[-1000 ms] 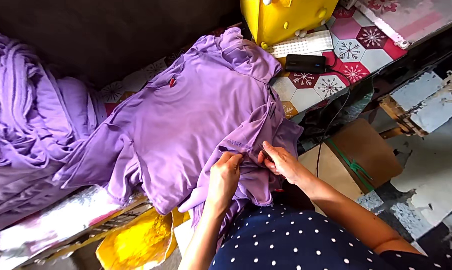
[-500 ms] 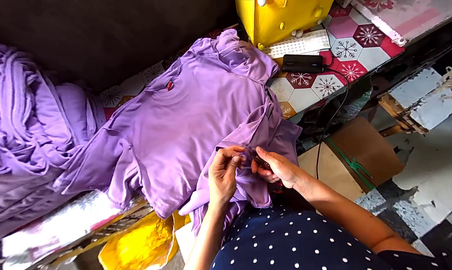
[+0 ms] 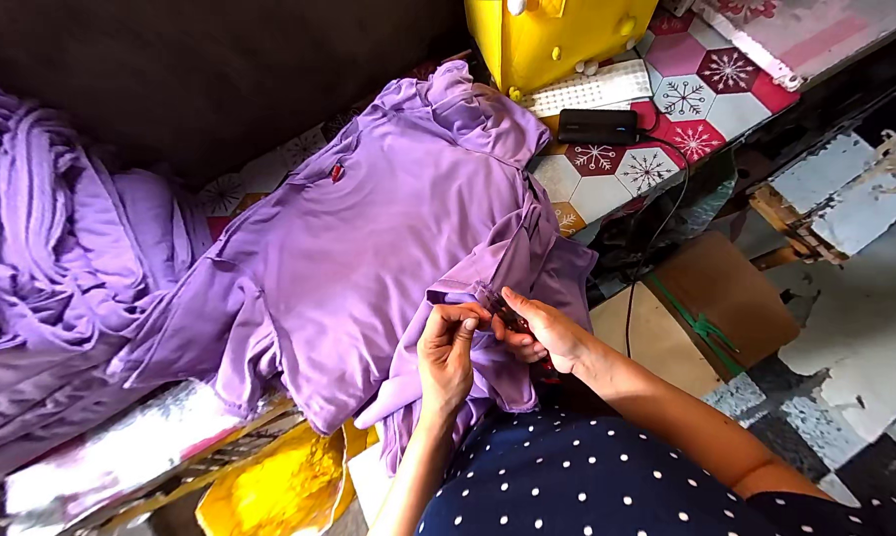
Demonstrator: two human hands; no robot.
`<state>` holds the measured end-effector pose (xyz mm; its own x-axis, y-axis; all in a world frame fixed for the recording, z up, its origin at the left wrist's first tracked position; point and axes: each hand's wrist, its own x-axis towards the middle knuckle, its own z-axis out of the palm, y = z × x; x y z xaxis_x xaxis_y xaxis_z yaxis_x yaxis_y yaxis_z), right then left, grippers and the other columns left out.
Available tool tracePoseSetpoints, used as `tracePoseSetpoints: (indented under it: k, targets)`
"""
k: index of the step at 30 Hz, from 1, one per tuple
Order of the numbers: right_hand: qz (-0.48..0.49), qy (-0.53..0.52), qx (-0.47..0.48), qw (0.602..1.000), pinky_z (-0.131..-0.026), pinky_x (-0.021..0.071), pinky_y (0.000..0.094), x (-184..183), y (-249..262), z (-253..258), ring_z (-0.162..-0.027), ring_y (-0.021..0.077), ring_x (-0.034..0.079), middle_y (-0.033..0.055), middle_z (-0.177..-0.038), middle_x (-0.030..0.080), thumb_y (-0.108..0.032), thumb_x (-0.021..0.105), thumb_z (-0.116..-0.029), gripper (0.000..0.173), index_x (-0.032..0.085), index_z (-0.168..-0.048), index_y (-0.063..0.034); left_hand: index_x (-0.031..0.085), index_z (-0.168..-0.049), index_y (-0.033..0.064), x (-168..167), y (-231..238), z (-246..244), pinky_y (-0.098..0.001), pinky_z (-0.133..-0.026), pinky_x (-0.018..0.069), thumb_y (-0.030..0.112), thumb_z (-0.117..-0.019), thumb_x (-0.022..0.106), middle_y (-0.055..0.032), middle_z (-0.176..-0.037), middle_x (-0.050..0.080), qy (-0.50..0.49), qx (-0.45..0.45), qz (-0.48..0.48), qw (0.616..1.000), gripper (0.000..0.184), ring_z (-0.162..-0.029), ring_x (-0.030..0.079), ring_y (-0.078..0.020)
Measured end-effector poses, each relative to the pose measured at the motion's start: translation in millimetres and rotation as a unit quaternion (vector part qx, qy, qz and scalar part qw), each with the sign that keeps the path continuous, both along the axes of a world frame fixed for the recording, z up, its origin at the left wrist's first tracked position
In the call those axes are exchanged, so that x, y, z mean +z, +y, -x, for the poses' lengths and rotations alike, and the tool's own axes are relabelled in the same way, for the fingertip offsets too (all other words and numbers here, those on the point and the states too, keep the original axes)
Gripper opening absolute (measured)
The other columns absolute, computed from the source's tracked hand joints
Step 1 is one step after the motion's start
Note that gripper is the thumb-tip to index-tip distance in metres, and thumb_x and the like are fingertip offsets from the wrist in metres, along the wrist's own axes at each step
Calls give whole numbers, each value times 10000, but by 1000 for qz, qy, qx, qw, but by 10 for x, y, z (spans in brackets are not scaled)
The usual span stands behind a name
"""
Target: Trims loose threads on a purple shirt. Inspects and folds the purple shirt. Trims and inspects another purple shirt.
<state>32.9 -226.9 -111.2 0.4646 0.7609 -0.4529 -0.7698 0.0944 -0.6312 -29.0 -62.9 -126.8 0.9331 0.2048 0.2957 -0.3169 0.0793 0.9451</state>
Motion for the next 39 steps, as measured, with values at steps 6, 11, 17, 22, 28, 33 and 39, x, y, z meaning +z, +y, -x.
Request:
tracePoseSetpoints:
  k: [6,11,17,22,28,33,39]
  targets:
    - [79,-28,-44,996,-395,235,159,83,66,23,-385,-7,265,-106,-490,297,-431,281,-1126,507,489,-757,-155,668,-1014,161,24,96,26,-247,-823,580,46,-1020,557,70,-964,733,-1,19,-42,999,160,-894,692,-54]
    - [212,-347,-149,902,-527,350,168,-67,-111,118,-524,-23,381,-93,-617,437,-278,430,-1089,379,646,-859,-68,611,-1039,41,215,1268,683,-258,-788,597,81,-1026,537,70,-938,711,120,199,-250,940,85,-843,692,-25]
    - [385,-627,-166,656,-574,557,431,-385,-25,236,-671,251,692,135,-842,724,-405,801,-823,509,686,-1074,22,265,-1558,-99,-106,2458,1629,-663,-1138,326,232,-914,693,-393,-1622,112,642,424,-418,483,841,-1463,249,-582]
    - [317,-711,-229,585,-508,509,292,-442,-23,272,-590,167,635,92,-735,678,-125,668,-902,127,722,-884,-12,690,-1099,-107,406,1155,879,-413,-875,557,157,-1035,556,-245,-1063,697,301,355,-377,801,302,-968,690,-294]
    - [218,-801,-178,529,-466,440,290,-509,-325,274,-519,179,546,84,-631,575,-106,616,-941,163,715,-847,-17,655,-951,16,389,-74,-189,-206,-544,549,202,-1110,368,-5,-763,737,348,13,16,937,377,-568,657,-51]
    - [268,-666,-147,681,-643,566,281,-399,-464,282,-722,137,674,91,-839,710,-161,633,-973,186,756,-945,-24,653,-901,5,145,-248,-275,-240,-677,604,-24,-1009,566,-28,-752,733,305,103,115,940,142,-693,717,-92]
    - [264,-585,-286,712,-693,558,223,-114,30,9,-779,83,662,89,-919,713,-123,776,-873,149,765,-939,10,677,-932,1,160,-289,-137,-204,-633,573,-61,-985,568,-19,-771,738,259,98,85,957,135,-684,694,-60]
